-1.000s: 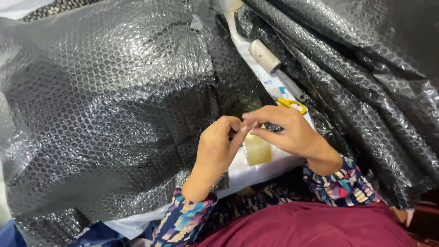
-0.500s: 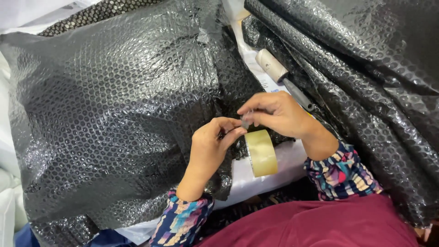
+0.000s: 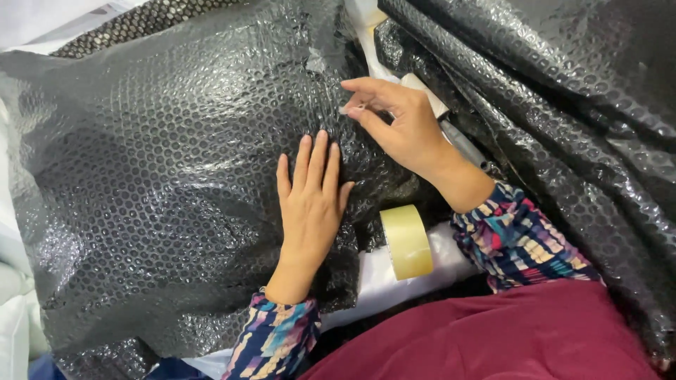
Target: Wrapping a soft item in black bubble wrap and sealing it with adhesive tape.
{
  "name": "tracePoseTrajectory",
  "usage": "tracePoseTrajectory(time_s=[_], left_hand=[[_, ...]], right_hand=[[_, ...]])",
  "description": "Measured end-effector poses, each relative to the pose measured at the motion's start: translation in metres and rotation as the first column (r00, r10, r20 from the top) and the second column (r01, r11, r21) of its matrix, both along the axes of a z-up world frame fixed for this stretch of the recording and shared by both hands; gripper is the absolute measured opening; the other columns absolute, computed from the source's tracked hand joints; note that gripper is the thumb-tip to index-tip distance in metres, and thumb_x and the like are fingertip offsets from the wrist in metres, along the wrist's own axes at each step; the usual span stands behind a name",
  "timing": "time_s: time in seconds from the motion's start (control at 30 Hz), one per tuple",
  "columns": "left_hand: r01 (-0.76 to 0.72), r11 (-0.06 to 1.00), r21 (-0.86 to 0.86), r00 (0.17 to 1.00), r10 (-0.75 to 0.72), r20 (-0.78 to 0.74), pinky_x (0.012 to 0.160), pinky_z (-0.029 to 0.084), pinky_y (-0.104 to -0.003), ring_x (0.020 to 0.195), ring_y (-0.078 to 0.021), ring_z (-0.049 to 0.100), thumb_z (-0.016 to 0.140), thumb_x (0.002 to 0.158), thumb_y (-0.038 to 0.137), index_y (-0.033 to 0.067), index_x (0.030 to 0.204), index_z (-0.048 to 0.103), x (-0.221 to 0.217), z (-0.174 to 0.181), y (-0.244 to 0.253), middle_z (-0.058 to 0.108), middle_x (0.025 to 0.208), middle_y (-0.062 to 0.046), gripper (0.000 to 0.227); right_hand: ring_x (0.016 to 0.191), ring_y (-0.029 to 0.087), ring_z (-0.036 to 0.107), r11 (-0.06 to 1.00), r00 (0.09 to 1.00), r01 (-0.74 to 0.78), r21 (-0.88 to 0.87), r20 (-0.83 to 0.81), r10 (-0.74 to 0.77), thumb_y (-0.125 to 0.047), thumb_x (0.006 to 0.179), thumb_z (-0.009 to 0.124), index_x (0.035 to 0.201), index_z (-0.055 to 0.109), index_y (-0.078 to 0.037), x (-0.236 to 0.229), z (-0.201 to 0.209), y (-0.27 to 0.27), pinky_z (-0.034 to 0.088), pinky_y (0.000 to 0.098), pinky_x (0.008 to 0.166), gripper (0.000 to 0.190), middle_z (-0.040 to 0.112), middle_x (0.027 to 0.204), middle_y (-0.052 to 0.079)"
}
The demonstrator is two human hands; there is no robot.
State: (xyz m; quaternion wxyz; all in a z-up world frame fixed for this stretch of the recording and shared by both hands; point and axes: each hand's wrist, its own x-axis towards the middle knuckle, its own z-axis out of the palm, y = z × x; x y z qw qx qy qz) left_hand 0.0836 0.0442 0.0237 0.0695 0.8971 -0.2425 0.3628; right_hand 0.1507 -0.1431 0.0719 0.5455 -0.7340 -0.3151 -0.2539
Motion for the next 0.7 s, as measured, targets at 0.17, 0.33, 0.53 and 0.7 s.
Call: tracePoseTrajectory(time_s=[0.17, 0.33, 0.53, 0.7], left_hand=[[0.031, 0.999, -0.031, 0.999, -0.03, 0.026, 0.12, 0.025, -0.058, 0.143, -0.0366, 0.044, 0.068, 0.098, 0.032, 0.0035, 0.141, 0.058, 0.001, -0.008, 0.003, 0.055, 0.139, -0.018, 0.053], [0.03, 0.999, -0.023, 0.999, -0.03, -0.012, 0.122, 0.021, -0.056, 0.145, -0.0356, 0.042, 0.067, 0.098, 0.037, 0.003, 0.136, 0.059, 0.002, -0.013, 0.005, 0.056, 0.138, -0.017, 0.052], [0.051, 0.998, -0.048, 0.998, -0.053, -0.041, 0.123, 0.02, -0.054, 0.147, -0.0334, 0.04, 0.059, 0.101, 0.044, 0.0007, 0.122, 0.061, 0.003, -0.019, 0.008, 0.054, 0.144, -0.018, 0.048], [0.051, 0.998, -0.02, 0.998, -0.052, -0.031, 0.123, 0.022, -0.056, 0.148, -0.0352, 0.038, 0.062, 0.101, 0.039, 0.0001, 0.12, 0.062, 0.004, -0.022, 0.008, 0.049, 0.149, -0.017, 0.044]], right_hand=[[0.089, 0.025, 0.076, 0.985, 0.976, 0.036, -0.168, 0.219, 0.001, 0.001, 0.096, 0.074, 0.124, 0.07, -0.003, 0.001, -0.009, 0.012, 0.061, 0.0362, 0.082, 0.029, 0.076, 0.094, 0.009], [0.103, 0.028, 0.074, 0.95, 0.874, 0.085, -0.301, 0.48, 0.074, 0.001, 0.096, 0.073, 0.112, 0.073, -0.003, 0.008, -0.006, 0.009, 0.058, 0.0411, 0.09, 0.017, 0.077, 0.098, 0.005], [0.109, 0.028, 0.073, 0.933, 0.864, 0.104, -0.344, 0.496, 0.087, 0.0, 0.095, 0.077, 0.112, 0.075, -0.002, 0.012, -0.013, 0.004, 0.055, 0.0433, 0.094, 0.017, 0.077, 0.094, 0.004], [0.112, 0.03, 0.071, 0.905, 0.874, 0.129, -0.405, 0.477, 0.089, -0.003, 0.092, 0.08, 0.11, 0.074, -0.004, 0.008, -0.007, 0.0, 0.054, 0.0456, 0.095, 0.019, 0.076, 0.094, 0.003]])
